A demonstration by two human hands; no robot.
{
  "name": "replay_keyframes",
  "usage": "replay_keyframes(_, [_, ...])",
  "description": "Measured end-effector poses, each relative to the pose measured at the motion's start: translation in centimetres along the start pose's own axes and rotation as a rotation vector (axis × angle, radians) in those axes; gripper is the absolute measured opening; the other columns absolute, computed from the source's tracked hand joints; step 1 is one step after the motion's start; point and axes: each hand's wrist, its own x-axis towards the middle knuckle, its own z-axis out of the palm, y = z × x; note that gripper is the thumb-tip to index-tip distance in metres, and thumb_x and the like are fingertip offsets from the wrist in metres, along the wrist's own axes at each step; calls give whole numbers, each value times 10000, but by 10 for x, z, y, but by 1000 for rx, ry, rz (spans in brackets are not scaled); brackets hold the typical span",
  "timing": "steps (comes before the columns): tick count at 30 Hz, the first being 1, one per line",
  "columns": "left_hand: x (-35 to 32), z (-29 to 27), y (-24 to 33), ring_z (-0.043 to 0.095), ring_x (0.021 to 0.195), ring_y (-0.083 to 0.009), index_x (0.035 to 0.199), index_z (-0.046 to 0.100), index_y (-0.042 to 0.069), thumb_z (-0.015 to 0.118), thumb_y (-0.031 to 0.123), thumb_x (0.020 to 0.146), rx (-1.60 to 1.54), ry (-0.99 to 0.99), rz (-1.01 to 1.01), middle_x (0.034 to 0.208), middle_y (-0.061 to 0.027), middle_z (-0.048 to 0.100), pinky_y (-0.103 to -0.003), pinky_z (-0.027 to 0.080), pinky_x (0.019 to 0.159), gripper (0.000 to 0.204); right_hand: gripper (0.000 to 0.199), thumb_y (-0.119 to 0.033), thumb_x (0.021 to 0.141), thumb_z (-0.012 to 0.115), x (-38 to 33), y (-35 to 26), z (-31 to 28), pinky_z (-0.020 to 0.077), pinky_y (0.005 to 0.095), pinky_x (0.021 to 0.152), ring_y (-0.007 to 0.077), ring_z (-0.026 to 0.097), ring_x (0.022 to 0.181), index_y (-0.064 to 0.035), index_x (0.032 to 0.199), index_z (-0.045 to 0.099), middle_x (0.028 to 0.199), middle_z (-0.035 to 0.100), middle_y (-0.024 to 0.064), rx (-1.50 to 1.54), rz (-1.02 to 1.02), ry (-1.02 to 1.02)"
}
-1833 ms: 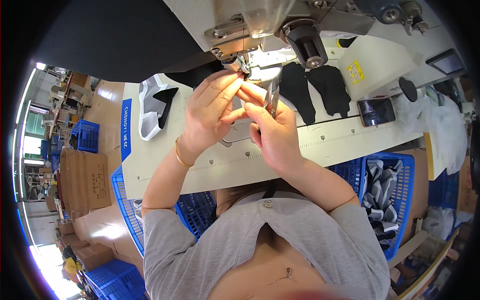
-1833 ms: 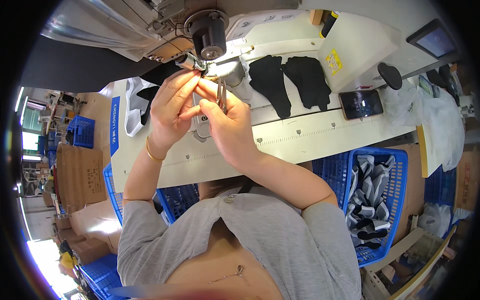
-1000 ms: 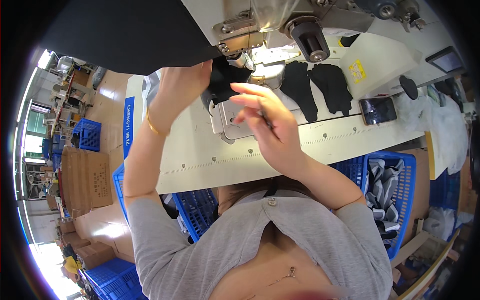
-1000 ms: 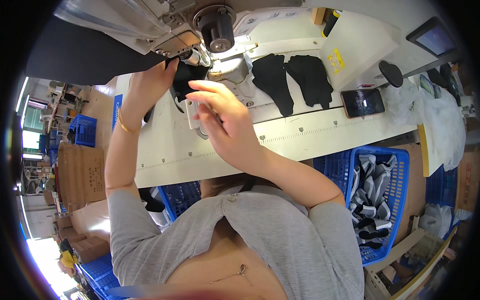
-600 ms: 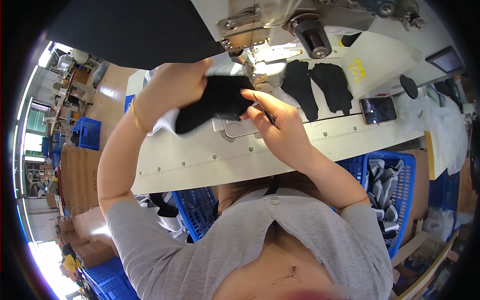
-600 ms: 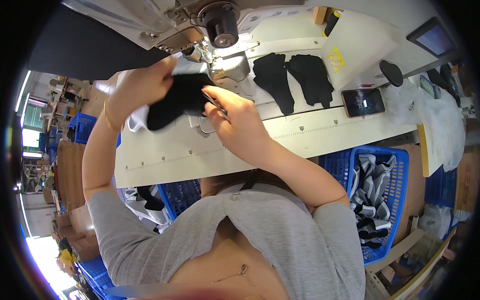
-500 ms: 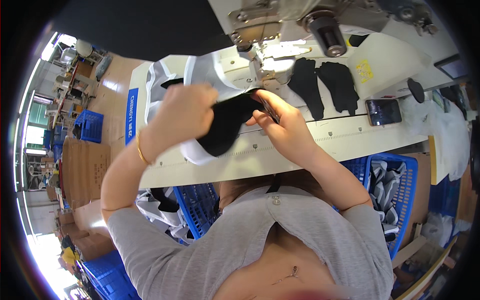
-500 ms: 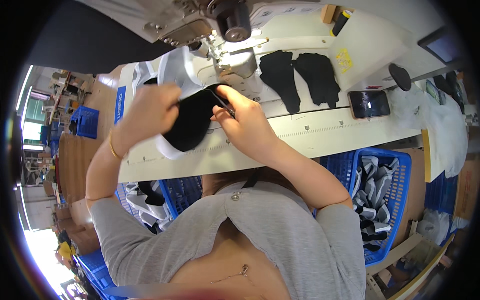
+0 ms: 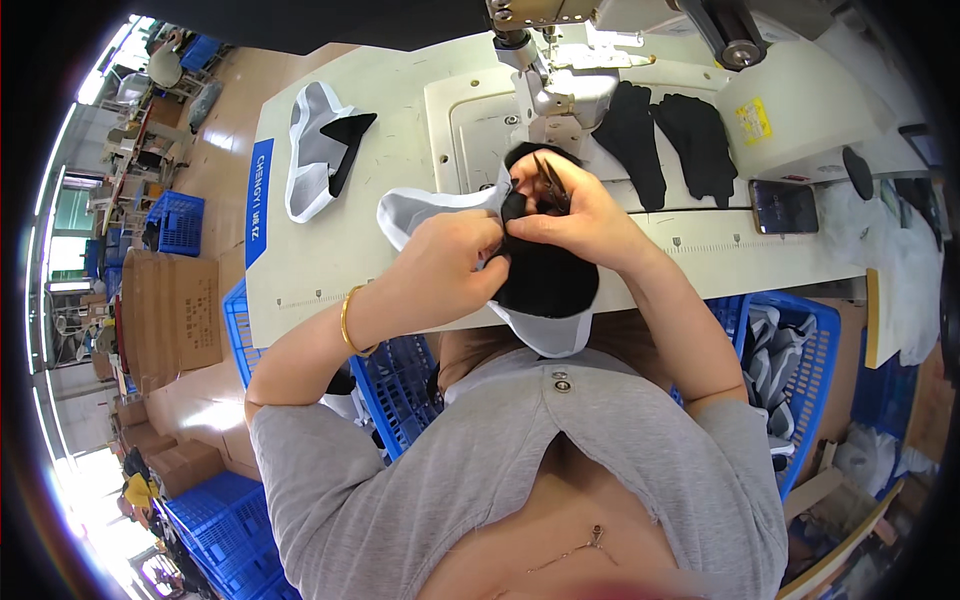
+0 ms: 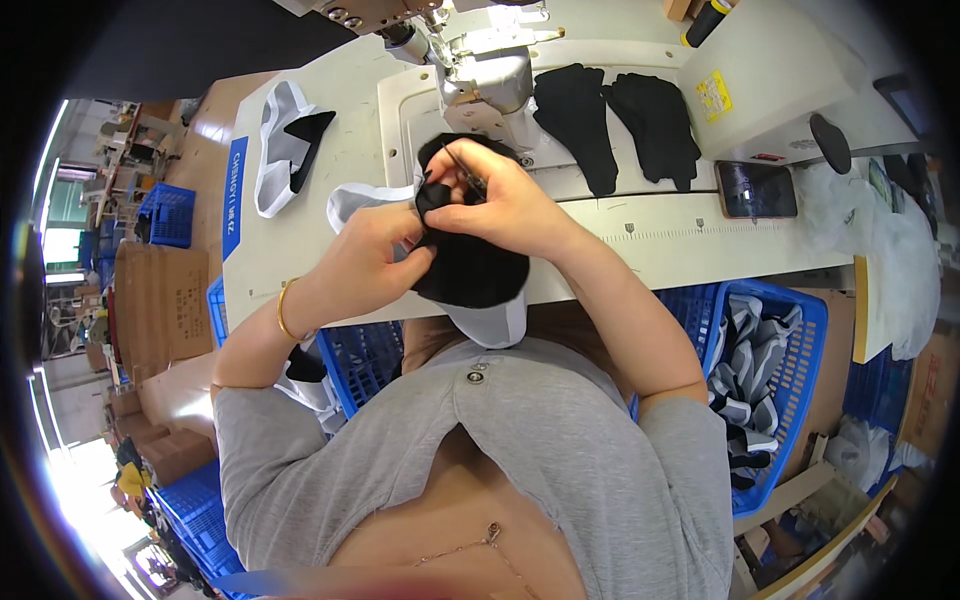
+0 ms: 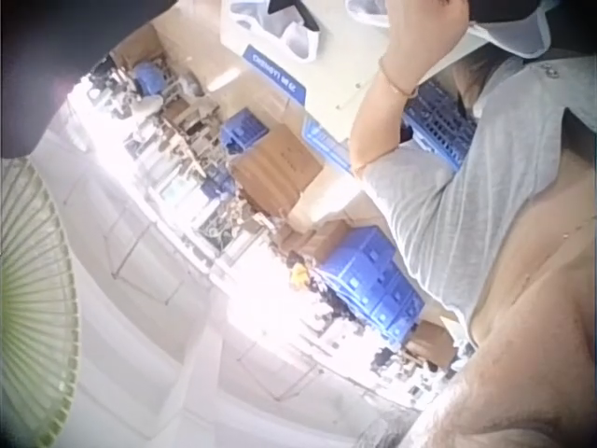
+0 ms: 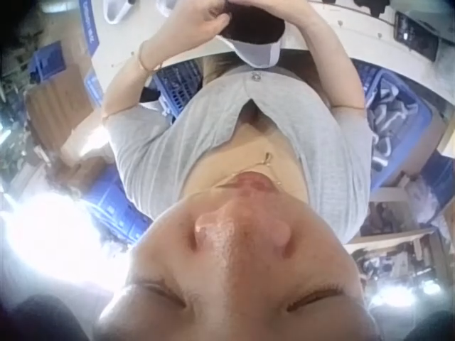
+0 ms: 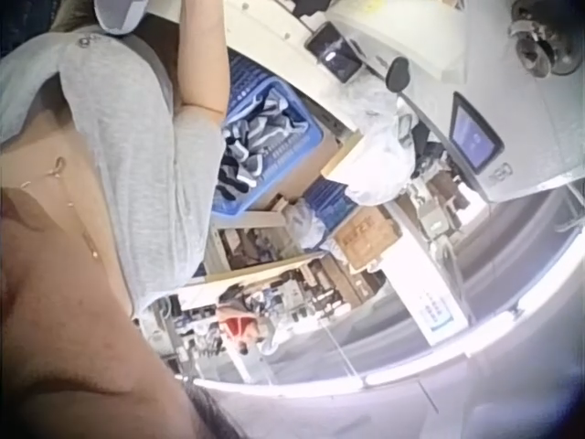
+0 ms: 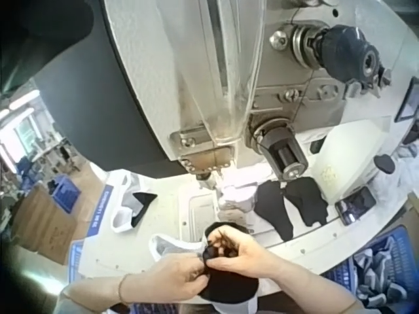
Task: The recorder uses a sewing machine and hand snips to stitch and trim shoe components in a manufacturing setting.
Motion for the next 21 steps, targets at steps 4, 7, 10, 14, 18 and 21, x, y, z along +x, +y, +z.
replay_keyframes(4, [10,-9,14,627,824,-321,910,586,2,651,63,736,26,195,16,834,-131,584,-389,501,722,195,326,-67,749,780,-8,-7,-11,454,228,730,50,535,796,-36,1006,581,864,589,-22,53,150,26])
replay_keyframes(7, [33,-29,17,559,1153,-322,1152,624,55,644,-4,720,16,335,459,1023,-96,609,-396,436,981,437,262,-87,744,781,-13,-21,-10,433,229,689,49,507,751,-52,924,595,804,576,-46,-46,151,-4])
replay_keyframes(10, [41,-46,9,414,1317,-367,1223,604,68,653,-2,685,86,61,461,1083,-108,597,-457,313,1105,545,203,-88,743,770,-17,-37,-8,428,240,686,48,501,752,-62,853,601,783,572,-53,-73,142,-53])
replay_keyframes(14, [41,-64,12,469,1265,-355,1244,577,31,727,12,630,283,-22,525,1201,-127,574,-486,348,1076,633,208,-96,740,751,-19,-42,-7,444,261,693,83,520,747,-19,853,594,748,567,9,-270,40,14])
replay_keyframes(18, [39,-45,15,532,1175,-315,1106,635,0,728,-28,635,25,24,540,1138,-125,600,-456,393,1050,481,238,-138,733,745,-21,-42,-4,479,325,699,202,606,759,-14,895,623,829,616,98,-385,-115,-36])
replay_keyframes(21, [37,-48,3,568,1077,-312,1014,639,-1,762,7,620,225,3,603,1053,-117,624,-460,389,1059,413,236,-138,732,743,-18,-47,-2,475,331,684,219,595,739,-18,900,630,826,606,111,-595,-266,-44])
